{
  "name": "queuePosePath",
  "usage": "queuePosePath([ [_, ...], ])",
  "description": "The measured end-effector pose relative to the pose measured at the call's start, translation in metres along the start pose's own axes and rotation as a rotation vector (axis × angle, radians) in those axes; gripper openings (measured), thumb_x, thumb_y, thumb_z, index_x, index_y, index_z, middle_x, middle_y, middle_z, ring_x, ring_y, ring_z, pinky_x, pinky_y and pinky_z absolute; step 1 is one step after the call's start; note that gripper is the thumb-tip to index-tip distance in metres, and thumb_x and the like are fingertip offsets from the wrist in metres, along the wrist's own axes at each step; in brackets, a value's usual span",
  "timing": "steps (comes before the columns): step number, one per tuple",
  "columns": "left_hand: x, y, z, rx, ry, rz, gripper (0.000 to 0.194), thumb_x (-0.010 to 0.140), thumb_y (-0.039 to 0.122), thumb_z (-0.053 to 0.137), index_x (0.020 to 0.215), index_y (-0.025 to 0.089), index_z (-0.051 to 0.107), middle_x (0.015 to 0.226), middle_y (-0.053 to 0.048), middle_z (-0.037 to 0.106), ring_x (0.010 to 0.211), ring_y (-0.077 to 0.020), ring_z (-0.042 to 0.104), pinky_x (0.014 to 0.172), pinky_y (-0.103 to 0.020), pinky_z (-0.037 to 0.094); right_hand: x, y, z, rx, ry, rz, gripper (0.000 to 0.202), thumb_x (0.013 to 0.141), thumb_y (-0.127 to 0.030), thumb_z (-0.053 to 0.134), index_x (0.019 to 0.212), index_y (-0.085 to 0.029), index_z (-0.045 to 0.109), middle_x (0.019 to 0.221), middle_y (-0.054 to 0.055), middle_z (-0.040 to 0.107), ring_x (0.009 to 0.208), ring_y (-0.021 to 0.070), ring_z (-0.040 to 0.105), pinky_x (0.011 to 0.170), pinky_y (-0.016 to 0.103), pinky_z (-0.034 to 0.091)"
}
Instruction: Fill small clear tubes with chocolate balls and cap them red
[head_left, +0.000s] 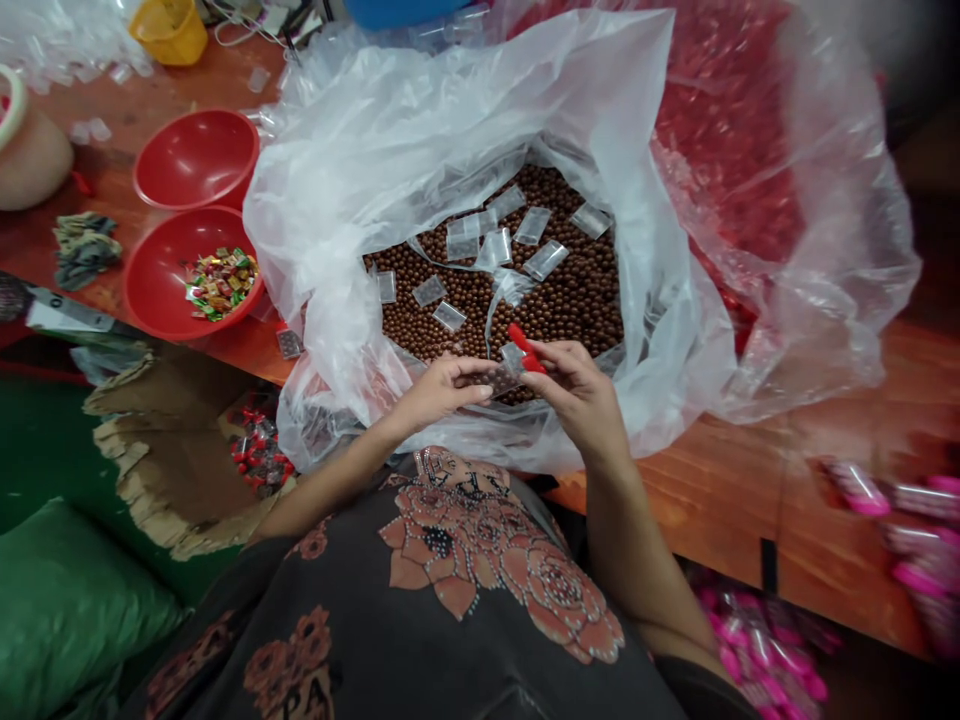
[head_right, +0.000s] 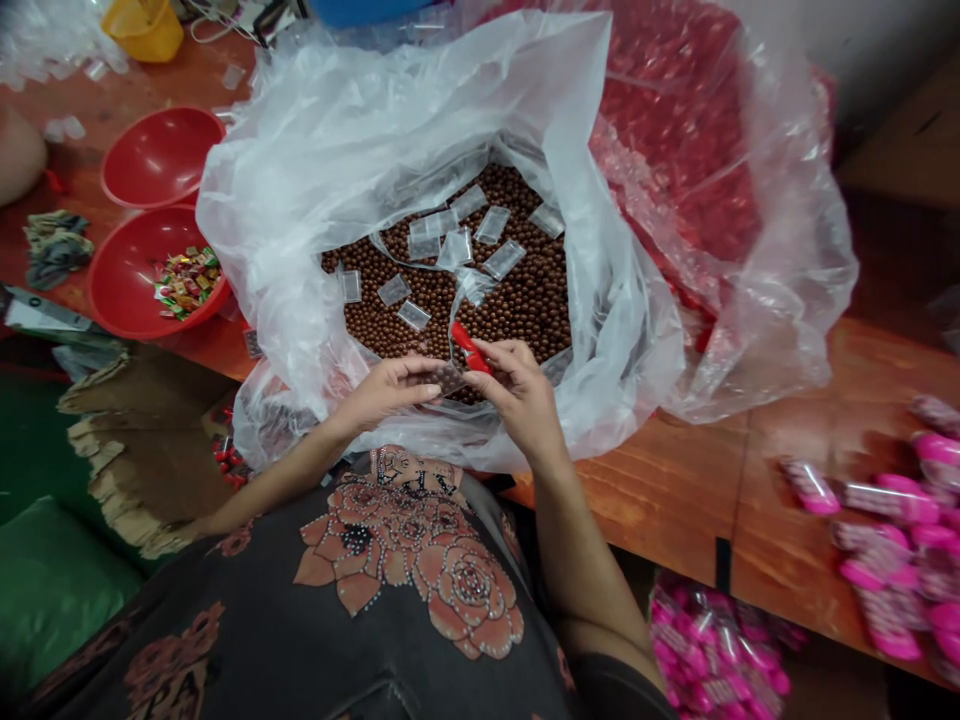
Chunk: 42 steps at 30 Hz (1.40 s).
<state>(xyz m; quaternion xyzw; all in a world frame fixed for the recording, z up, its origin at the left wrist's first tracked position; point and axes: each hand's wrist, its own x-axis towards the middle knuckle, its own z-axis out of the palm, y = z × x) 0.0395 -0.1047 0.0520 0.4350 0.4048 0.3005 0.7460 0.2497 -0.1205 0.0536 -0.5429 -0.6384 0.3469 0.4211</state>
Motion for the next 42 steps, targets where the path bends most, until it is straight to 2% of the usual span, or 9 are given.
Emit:
queuePosePath([
  [6, -0.003, 0.003, 0.006, 0.254, 0.098, 0.192, 0.032, 0.077, 0.025, 0.072, 0.107, 0.014, 0.074, 0.11, -0.011, 0.071, 0.102, -0.0209, 0.063, 0.098, -0.041, 0.048, -0.009, -0.006, 0.014, -0.113, 0.07, -0.092, 0.03, 0.088, -0.036, 0.064, 0.117, -0.033, 0.068, 0.095, 0.002, 0.064, 0.089, 0.0148, 0.062, 0.078, 0.032, 0.055],
  [15, -0.005, -0.012, 0.017, -0.104, 0.187, 0.107, 0.038, 0.069, 0.026, 0.078, 0.106, 0.016, 0.073, 0.108, -0.008, 0.072, 0.091, -0.0175, 0.067, 0.08, -0.033, 0.057, -0.016, 0.004, 0.03, -0.323, -0.002, -0.354, 0.087, 0.082, -0.039, 0.07, 0.154, -0.028, 0.023, 0.139, 0.012, 0.053, 0.129, 0.0262, 0.052, 0.107, 0.048, 0.048],
  [18, -0.005, -0.017, 0.019, -0.177, 0.202, 0.097, 0.039, 0.068, 0.024, 0.08, 0.105, 0.018, 0.073, 0.107, -0.007, 0.073, 0.09, -0.0166, 0.067, 0.08, -0.032, 0.057, -0.016, 0.004, 0.027, -0.272, -0.031, -0.31, 0.081, 0.082, -0.04, 0.071, 0.151, -0.026, 0.031, 0.14, 0.011, 0.054, 0.128, 0.0249, 0.054, 0.108, 0.045, 0.048],
  [21, -0.006, -0.019, 0.022, -0.233, 0.196, 0.085, 0.038, 0.066, 0.024, 0.081, 0.103, 0.017, 0.074, 0.103, -0.007, 0.073, 0.087, -0.0157, 0.067, 0.084, -0.034, 0.056, -0.018, -0.002, 0.026, -0.128, -0.019, -0.182, 0.051, 0.09, -0.038, 0.061, 0.139, -0.028, 0.051, 0.132, 0.006, 0.062, 0.12, 0.0203, 0.061, 0.104, 0.04, 0.052],
  [27, -0.008, -0.019, 0.03, -0.264, 0.18, 0.049, 0.043, 0.066, 0.025, 0.081, 0.107, 0.016, 0.073, 0.107, -0.008, 0.073, 0.093, -0.0168, 0.067, 0.09, -0.037, 0.054, -0.025, -0.012, 0.04, 0.061, 0.257, 0.005, 0.027, 0.096, -0.031, 0.051, 0.116, -0.028, 0.068, 0.113, 0.001, 0.071, 0.104, 0.0151, 0.068, 0.092, 0.035, 0.058],
  [32, -0.011, -0.012, 0.025, -0.132, 0.218, 0.06, 0.039, 0.069, 0.024, 0.078, 0.107, 0.017, 0.073, 0.108, -0.008, 0.073, 0.096, -0.0178, 0.067, 0.092, -0.036, 0.053, -0.021, -0.005, 0.029, -0.125, 0.039, -0.182, 0.034, 0.095, -0.033, 0.051, 0.128, -0.03, 0.06, 0.121, 0.004, 0.066, 0.113, 0.0198, 0.064, 0.099, 0.045, 0.054],
  [35, -0.012, -0.011, 0.022, -0.069, 0.242, 0.072, 0.04, 0.069, 0.024, 0.079, 0.108, 0.017, 0.073, 0.109, -0.008, 0.072, 0.097, -0.018, 0.067, 0.094, -0.037, 0.053, -0.016, 0.004, 0.022, -0.273, -0.08, -0.357, 0.063, 0.084, -0.042, 0.067, 0.141, -0.025, 0.044, 0.13, 0.011, 0.059, 0.122, 0.0255, 0.057, 0.104, 0.048, 0.05],
  [37, -0.012, -0.013, 0.023, -0.081, 0.258, 0.069, 0.042, 0.068, 0.025, 0.079, 0.108, 0.017, 0.073, 0.109, -0.008, 0.073, 0.096, -0.0181, 0.067, 0.094, -0.038, 0.053, -0.016, 0.011, 0.022, -0.353, -0.103, -0.424, 0.079, 0.079, -0.045, 0.072, 0.144, -0.021, 0.036, 0.133, 0.015, 0.055, 0.125, 0.0281, 0.054, 0.105, 0.05, 0.048],
  [42, -0.015, -0.017, 0.027, -0.097, 0.272, 0.079, 0.041, 0.067, 0.025, 0.081, 0.106, 0.016, 0.073, 0.107, -0.008, 0.073, 0.096, -0.0179, 0.067, 0.097, -0.039, 0.051, -0.019, 0.023, 0.03, -0.39, -0.043, -0.502, 0.073, 0.082, -0.041, 0.068, 0.144, -0.023, 0.033, 0.13, 0.014, 0.056, 0.121, 0.0265, 0.056, 0.097, 0.048, 0.053],
])
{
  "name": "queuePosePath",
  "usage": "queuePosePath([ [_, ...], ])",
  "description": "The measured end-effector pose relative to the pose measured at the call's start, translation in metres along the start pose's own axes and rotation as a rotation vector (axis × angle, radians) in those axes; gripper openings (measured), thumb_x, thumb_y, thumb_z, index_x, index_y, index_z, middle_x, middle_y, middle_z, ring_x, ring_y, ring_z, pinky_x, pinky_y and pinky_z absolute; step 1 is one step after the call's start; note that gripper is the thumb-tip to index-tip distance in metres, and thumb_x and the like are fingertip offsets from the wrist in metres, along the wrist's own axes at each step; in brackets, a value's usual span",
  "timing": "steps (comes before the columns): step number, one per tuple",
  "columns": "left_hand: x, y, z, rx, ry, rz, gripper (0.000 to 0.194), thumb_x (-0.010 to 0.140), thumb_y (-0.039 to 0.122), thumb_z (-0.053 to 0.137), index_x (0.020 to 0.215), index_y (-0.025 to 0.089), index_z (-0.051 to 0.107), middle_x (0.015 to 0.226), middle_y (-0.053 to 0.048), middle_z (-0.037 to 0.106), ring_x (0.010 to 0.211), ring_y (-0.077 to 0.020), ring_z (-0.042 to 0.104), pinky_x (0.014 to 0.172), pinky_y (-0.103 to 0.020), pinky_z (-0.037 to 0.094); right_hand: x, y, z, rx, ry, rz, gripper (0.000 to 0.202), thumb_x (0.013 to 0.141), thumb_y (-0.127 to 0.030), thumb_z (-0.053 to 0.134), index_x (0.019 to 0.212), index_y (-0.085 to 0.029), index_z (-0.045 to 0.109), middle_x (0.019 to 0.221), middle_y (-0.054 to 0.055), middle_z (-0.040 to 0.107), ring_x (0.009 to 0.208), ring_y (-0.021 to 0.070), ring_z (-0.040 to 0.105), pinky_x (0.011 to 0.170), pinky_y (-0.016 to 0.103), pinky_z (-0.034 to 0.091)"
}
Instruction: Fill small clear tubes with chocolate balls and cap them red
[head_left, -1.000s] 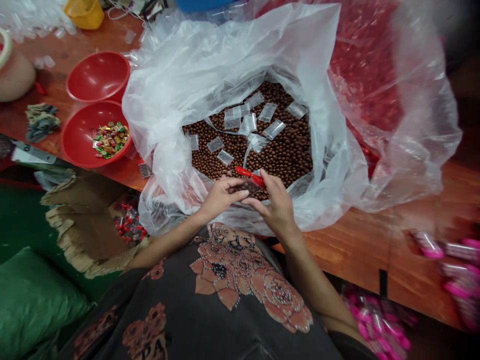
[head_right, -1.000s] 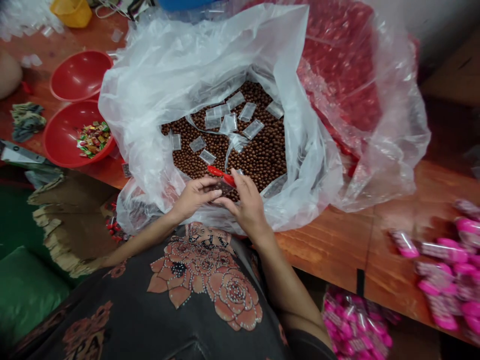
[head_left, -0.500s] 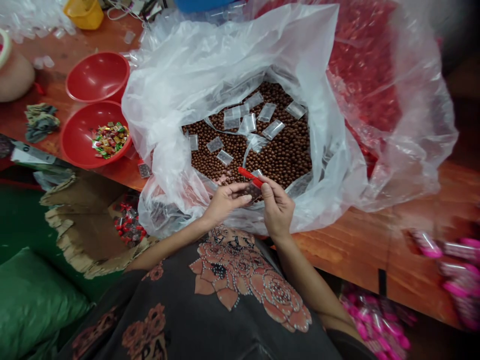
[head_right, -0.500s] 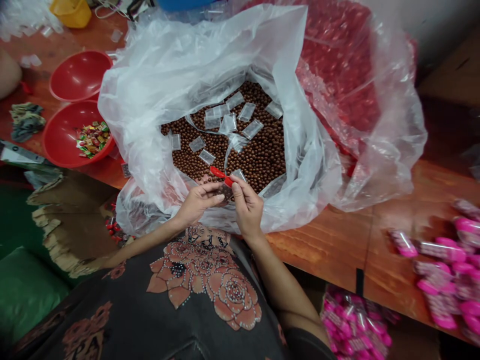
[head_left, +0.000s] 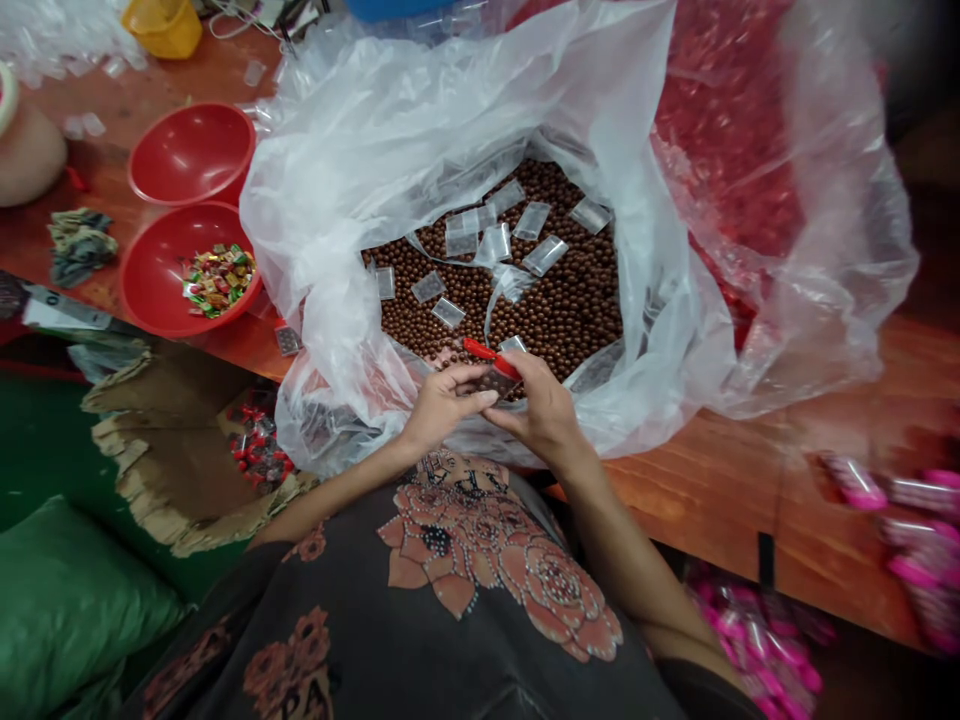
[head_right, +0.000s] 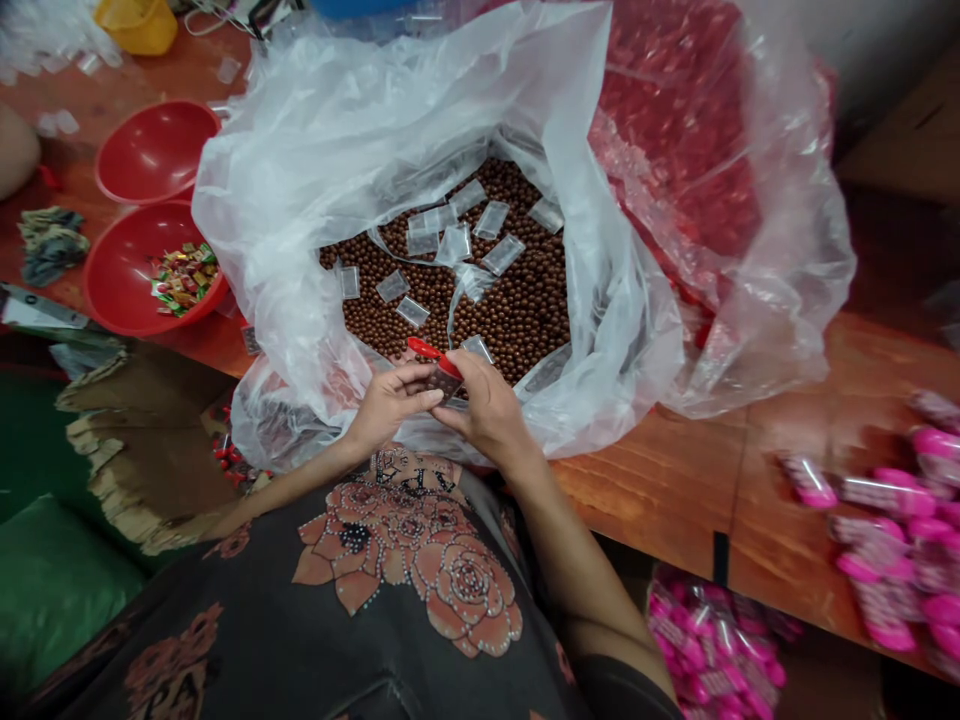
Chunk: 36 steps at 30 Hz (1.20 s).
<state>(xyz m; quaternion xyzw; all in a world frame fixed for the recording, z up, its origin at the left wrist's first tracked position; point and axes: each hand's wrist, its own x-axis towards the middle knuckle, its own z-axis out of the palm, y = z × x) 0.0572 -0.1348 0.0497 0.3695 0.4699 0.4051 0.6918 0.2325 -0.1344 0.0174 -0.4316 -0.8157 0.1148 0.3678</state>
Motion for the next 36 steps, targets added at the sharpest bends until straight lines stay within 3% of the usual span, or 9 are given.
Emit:
queuePosePath([
  [5, -0.001, 0.001, 0.0, -0.025, -0.054, -0.007, 0.039, 0.067, 0.028, 0.082, 0.103, 0.017, 0.073, 0.107, -0.007, 0.073, 0.095, -0.0173, 0.067, 0.095, -0.036, 0.051, -0.002, -0.001, 0.003, -0.005, 0.054, 0.027, 0.073, 0.081, -0.039, 0.068, 0.144, -0.029, 0.032, 0.125, 0.01, 0.059, 0.114, 0.0255, 0.06, 0.093, 0.047, 0.053],
  [7, 0.001, 0.005, 0.0, -0.084, -0.051, -0.039, 0.036, 0.075, 0.043, 0.076, 0.099, 0.017, 0.072, 0.103, -0.008, 0.073, 0.092, -0.018, 0.068, 0.088, -0.034, 0.054, -0.001, -0.004, 0.001, 0.001, 0.044, 0.041, 0.074, 0.08, -0.038, 0.069, 0.144, -0.033, 0.031, 0.124, 0.007, 0.059, 0.113, 0.0254, 0.059, 0.094, 0.048, 0.052],
  [11, 0.006, 0.019, 0.0, -0.281, -0.122, -0.239, 0.059, 0.086, 0.07, 0.046, 0.098, 0.017, 0.07, 0.089, -0.009, 0.073, 0.088, -0.0207, 0.068, 0.072, -0.032, 0.056, 0.0, -0.01, -0.005, 0.002, -0.029, 0.017, 0.075, 0.077, -0.042, 0.073, 0.141, -0.039, 0.035, 0.123, 0.006, 0.053, 0.115, 0.0255, 0.054, 0.095, 0.046, 0.05],
  [17, 0.01, 0.019, 0.0, -0.338, -0.151, -0.363, 0.028, 0.084, 0.041, 0.056, 0.094, 0.018, 0.069, 0.079, -0.005, 0.071, 0.07, -0.0166, 0.065, 0.068, -0.032, 0.053, -0.001, -0.02, -0.005, 0.004, -0.076, -0.01, 0.083, 0.08, -0.041, 0.069, 0.148, -0.035, 0.022, 0.122, 0.008, 0.052, 0.115, 0.0268, 0.051, 0.1, 0.049, 0.046],
  [20, 0.01, 0.008, 0.0, -0.332, -0.152, -0.386, 0.027, 0.078, 0.035, 0.058, 0.096, 0.018, 0.069, 0.078, -0.005, 0.071, 0.065, -0.0164, 0.064, 0.065, -0.032, 0.052, 0.001, -0.023, -0.005, 0.006, -0.051, 0.003, 0.087, 0.081, -0.044, 0.068, 0.15, -0.031, 0.017, 0.122, 0.009, 0.052, 0.117, 0.0277, 0.05, 0.1, 0.051, 0.046],
  [23, 0.007, 0.005, 0.001, -0.288, -0.166, -0.334, 0.038, 0.077, 0.039, 0.059, 0.108, 0.018, 0.067, 0.082, -0.006, 0.072, 0.073, -0.0192, 0.066, 0.065, -0.031, 0.051, 0.004, -0.024, -0.005, -0.024, -0.082, 0.014, 0.09, 0.081, -0.044, 0.066, 0.153, -0.027, 0.015, 0.125, 0.012, 0.051, 0.118, 0.029, 0.049, 0.1, 0.051, 0.046],
  [28, 0.003, 0.02, 0.0, -0.231, -0.254, -0.23, 0.076, 0.082, 0.078, 0.038, 0.12, 0.018, 0.066, 0.089, -0.01, 0.073, 0.09, -0.0243, 0.068, 0.072, -0.034, 0.051, 0.005, -0.018, -0.002, -0.039, -0.088, 0.038, 0.1, 0.082, -0.045, 0.064, 0.157, -0.027, 0.001, 0.127, 0.011, 0.052, 0.12, 0.0303, 0.049, 0.103, 0.055, 0.042],
  [30, 0.004, 0.022, -0.003, -0.238, -0.24, -0.224, 0.085, 0.079, 0.084, 0.032, 0.118, 0.018, 0.067, 0.088, -0.011, 0.073, 0.092, -0.0254, 0.068, 0.074, -0.034, 0.051, 0.004, -0.017, 0.0, -0.043, -0.081, 0.033, 0.106, 0.082, -0.045, 0.064, 0.157, -0.026, -0.008, 0.128, 0.011, 0.053, 0.122, 0.0314, 0.047, 0.105, 0.057, 0.041],
  [36, 0.008, 0.01, -0.003, -0.291, -0.133, -0.328, 0.05, 0.087, 0.055, 0.047, 0.115, 0.021, 0.068, 0.079, -0.008, 0.072, 0.077, -0.0213, 0.067, 0.065, -0.032, 0.051, 0.004, -0.024, 0.001, -0.073, -0.105, -0.01, 0.111, 0.081, -0.043, 0.065, 0.156, -0.024, -0.014, 0.131, 0.013, 0.051, 0.122, 0.0319, 0.047, 0.107, 0.058, 0.038],
])
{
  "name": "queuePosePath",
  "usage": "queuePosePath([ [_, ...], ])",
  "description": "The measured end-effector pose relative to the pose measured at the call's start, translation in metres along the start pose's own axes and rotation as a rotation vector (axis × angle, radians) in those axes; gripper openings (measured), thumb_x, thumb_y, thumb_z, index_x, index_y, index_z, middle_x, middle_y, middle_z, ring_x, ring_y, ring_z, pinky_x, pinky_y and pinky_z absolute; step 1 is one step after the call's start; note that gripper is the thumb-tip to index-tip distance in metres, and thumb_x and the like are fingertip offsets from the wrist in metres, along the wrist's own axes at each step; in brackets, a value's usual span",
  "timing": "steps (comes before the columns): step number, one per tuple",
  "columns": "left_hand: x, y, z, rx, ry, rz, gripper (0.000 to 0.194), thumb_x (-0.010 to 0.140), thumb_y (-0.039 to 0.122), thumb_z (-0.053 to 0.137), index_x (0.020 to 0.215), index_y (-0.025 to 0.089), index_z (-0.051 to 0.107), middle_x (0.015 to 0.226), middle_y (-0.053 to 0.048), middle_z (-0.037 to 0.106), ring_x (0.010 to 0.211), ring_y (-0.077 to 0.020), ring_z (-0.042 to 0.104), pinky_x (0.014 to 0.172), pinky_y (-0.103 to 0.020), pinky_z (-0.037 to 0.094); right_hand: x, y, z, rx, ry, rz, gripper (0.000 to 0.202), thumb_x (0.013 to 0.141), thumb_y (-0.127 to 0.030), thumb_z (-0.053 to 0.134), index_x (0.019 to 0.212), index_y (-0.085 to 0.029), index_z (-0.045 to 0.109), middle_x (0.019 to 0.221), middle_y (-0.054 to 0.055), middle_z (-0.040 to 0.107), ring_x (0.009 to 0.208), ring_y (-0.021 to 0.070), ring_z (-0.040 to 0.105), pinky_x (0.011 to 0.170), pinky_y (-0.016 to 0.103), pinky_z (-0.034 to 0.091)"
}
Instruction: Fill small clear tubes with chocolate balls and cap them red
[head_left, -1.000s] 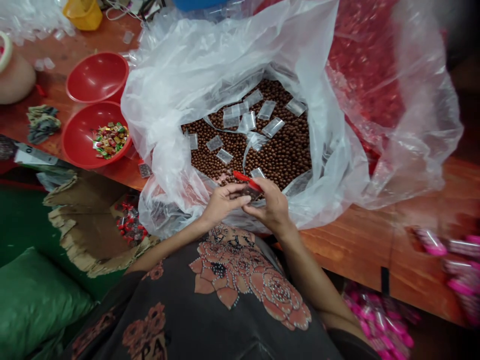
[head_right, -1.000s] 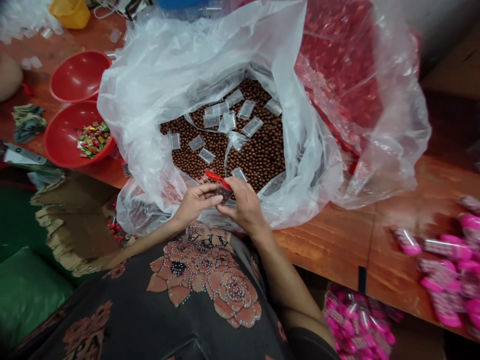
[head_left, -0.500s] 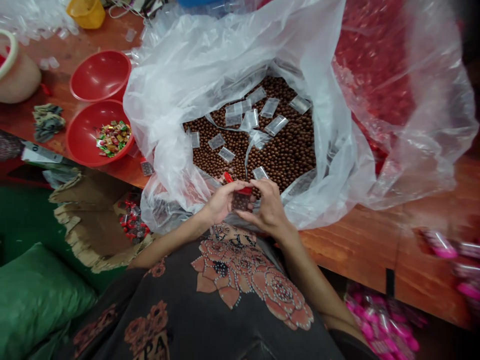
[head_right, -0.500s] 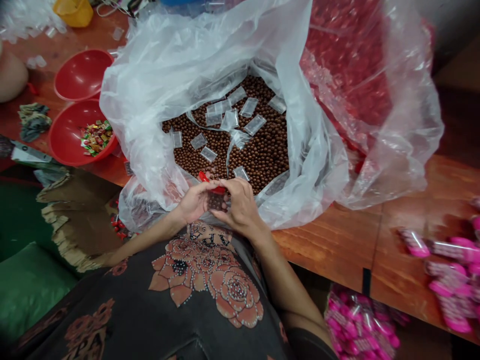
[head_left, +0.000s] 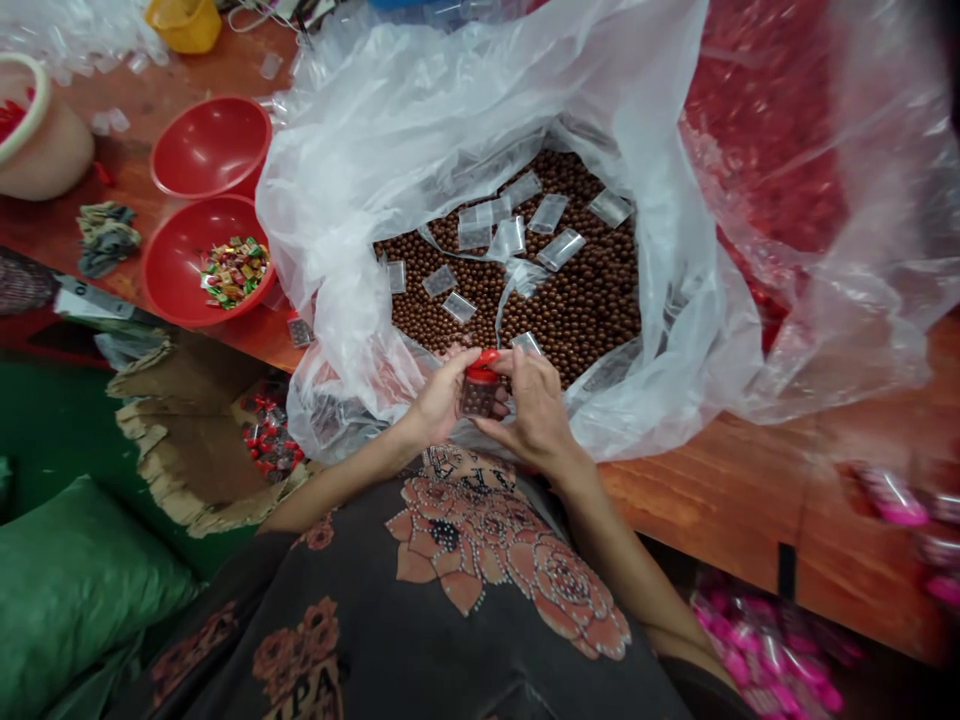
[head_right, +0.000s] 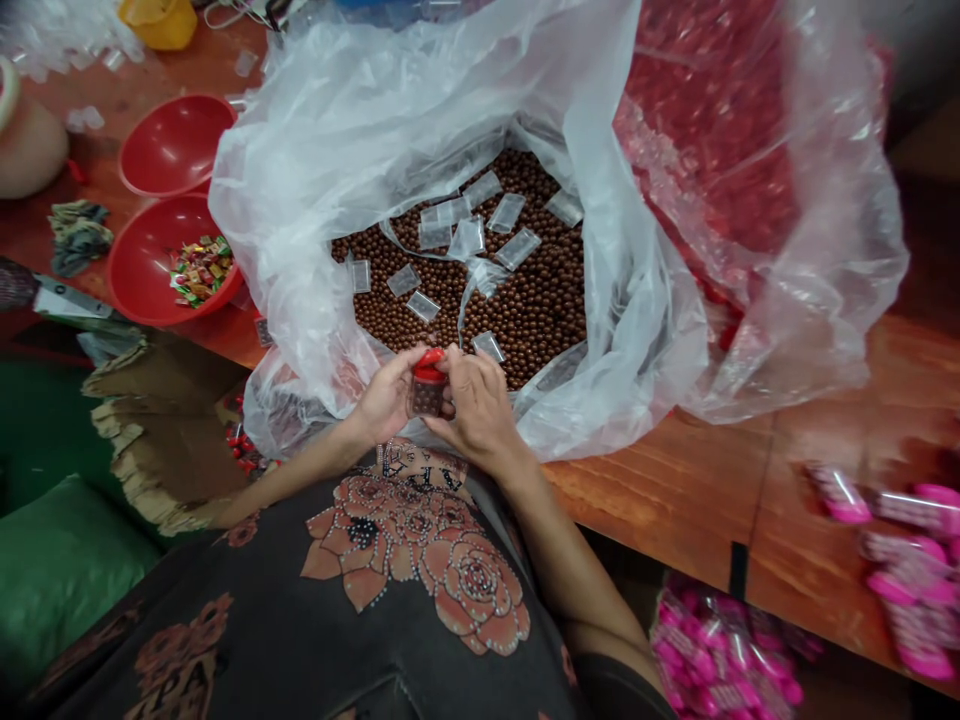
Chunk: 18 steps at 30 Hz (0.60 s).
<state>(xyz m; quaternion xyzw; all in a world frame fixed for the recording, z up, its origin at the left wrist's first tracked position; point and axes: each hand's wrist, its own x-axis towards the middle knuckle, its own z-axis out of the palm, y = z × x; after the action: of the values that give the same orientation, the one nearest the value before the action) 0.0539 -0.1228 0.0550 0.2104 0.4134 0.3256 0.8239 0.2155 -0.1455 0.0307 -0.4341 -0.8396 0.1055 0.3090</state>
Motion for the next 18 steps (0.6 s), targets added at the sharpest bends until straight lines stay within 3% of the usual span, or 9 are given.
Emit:
queuePosePath([
  [3, 0.001, -0.007, 0.004, -0.025, 0.083, 0.021, 0.044, 0.084, 0.043, 0.047, 0.116, 0.018, 0.066, 0.077, -0.007, 0.071, 0.071, -0.0193, 0.065, 0.056, -0.028, 0.048, 0.003, -0.005, -0.003, -0.025, -0.023, 0.037, 0.1, 0.081, -0.046, 0.065, 0.157, -0.024, 0.004, 0.132, 0.015, 0.047, 0.121, 0.0317, 0.047, 0.101, 0.053, 0.044],
  [8, -0.001, -0.015, 0.007, 0.021, 0.109, 0.1, 0.051, 0.086, 0.045, 0.045, 0.126, 0.018, 0.059, 0.071, -0.004, 0.067, 0.058, -0.0153, 0.057, 0.048, -0.025, 0.039, 0.007, -0.007, -0.006, -0.032, -0.028, 0.002, 0.078, 0.081, -0.049, 0.064, 0.147, -0.027, 0.029, 0.13, 0.011, 0.052, 0.119, 0.029, 0.048, 0.103, 0.049, 0.041],
  [13, -0.005, -0.02, 0.009, 0.038, 0.115, 0.156, 0.05, 0.087, 0.044, 0.043, 0.129, 0.018, 0.051, 0.054, 0.003, 0.051, 0.042, -0.009, 0.04, 0.044, -0.024, 0.032, 0.006, -0.004, -0.001, -0.088, 0.009, -0.091, 0.073, 0.075, -0.055, 0.066, 0.137, -0.027, 0.04, 0.127, 0.008, 0.058, 0.116, 0.0272, 0.053, 0.107, 0.048, 0.036],
  [18, -0.019, -0.019, 0.013, 0.053, 0.114, 0.235, 0.04, 0.086, 0.044, 0.047, 0.118, 0.019, 0.048, 0.052, 0.004, 0.05, 0.04, -0.0087, 0.042, 0.04, -0.022, 0.032, 0.011, -0.008, 0.007, -0.081, 0.05, -0.185, 0.077, 0.079, -0.057, 0.065, 0.143, -0.025, 0.037, 0.121, 0.01, 0.06, 0.114, 0.0268, 0.054, 0.108, 0.048, 0.036],
])
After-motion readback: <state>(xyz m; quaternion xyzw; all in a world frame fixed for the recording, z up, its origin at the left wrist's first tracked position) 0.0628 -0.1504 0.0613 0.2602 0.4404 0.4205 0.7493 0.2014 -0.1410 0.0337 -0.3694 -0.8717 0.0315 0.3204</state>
